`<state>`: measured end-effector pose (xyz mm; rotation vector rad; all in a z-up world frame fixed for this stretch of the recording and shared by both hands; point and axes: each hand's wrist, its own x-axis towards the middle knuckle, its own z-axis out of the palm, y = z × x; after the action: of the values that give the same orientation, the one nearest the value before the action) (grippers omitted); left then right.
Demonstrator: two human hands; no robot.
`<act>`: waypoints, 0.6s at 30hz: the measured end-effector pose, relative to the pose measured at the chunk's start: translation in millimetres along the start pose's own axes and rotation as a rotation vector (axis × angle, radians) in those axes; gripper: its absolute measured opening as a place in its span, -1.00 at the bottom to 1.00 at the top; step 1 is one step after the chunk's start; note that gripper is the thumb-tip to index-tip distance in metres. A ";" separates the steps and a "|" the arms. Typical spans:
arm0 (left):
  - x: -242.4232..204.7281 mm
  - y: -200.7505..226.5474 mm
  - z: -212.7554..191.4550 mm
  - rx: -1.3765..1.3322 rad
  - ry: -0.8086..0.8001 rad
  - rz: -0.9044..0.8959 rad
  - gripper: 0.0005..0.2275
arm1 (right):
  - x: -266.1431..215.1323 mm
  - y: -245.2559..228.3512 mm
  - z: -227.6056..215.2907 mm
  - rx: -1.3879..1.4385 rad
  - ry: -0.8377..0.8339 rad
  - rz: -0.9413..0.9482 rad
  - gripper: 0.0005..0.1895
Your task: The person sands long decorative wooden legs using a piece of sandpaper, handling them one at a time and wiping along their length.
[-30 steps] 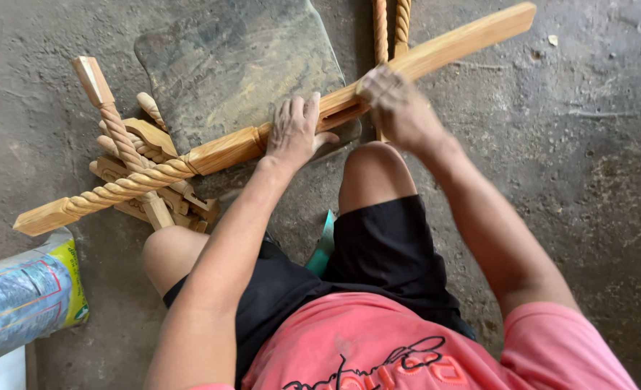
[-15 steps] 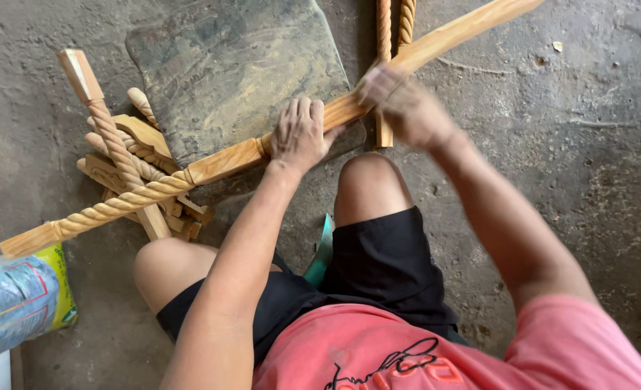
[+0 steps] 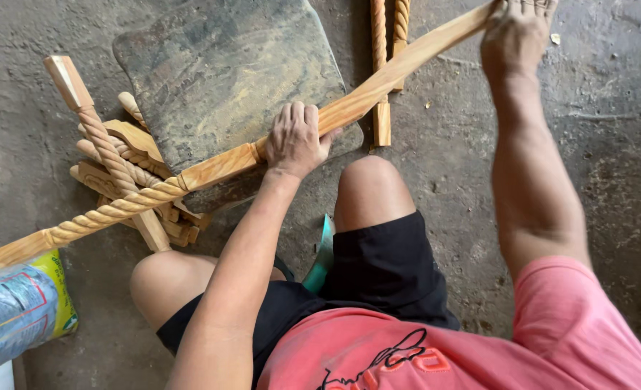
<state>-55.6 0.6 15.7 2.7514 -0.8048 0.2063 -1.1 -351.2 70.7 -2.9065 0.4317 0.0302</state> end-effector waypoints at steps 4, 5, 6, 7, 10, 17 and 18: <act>6.2 -1.8 0.1 -0.005 -0.029 0.008 -0.48 | -55.8 -49.3 49.5 -0.432 0.857 -0.409 -0.65; 10.0 -2.0 0.7 -0.001 -0.022 0.008 -0.48 | -61.8 -49.9 52.3 -0.352 0.878 -0.606 -0.62; 7.0 0.7 -0.1 -0.015 0.002 0.002 -0.48 | -68.3 -47.7 58.3 -0.261 0.889 -0.795 -0.56; 3.4 2.3 -1.0 -0.029 0.027 -0.003 -0.49 | -44.3 -15.6 43.3 -0.145 0.571 -0.668 -0.65; 0.4 3.0 0.8 -0.055 -0.042 -0.021 -0.48 | -18.3 11.9 61.7 -0.048 0.373 -0.494 -0.72; 8.9 -0.7 -2.3 -0.028 -0.001 -0.008 -0.53 | -54.9 -22.2 81.2 -0.088 0.668 -0.641 -0.67; 6.7 0.2 -1.5 -0.036 0.003 -0.005 -0.51 | -62.2 -17.0 82.3 0.108 0.575 -0.852 -0.63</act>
<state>-50.2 -2.6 18.6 2.7181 -0.7931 0.1934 -54.9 -300.8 -3.4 -2.6936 -0.7238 -0.9162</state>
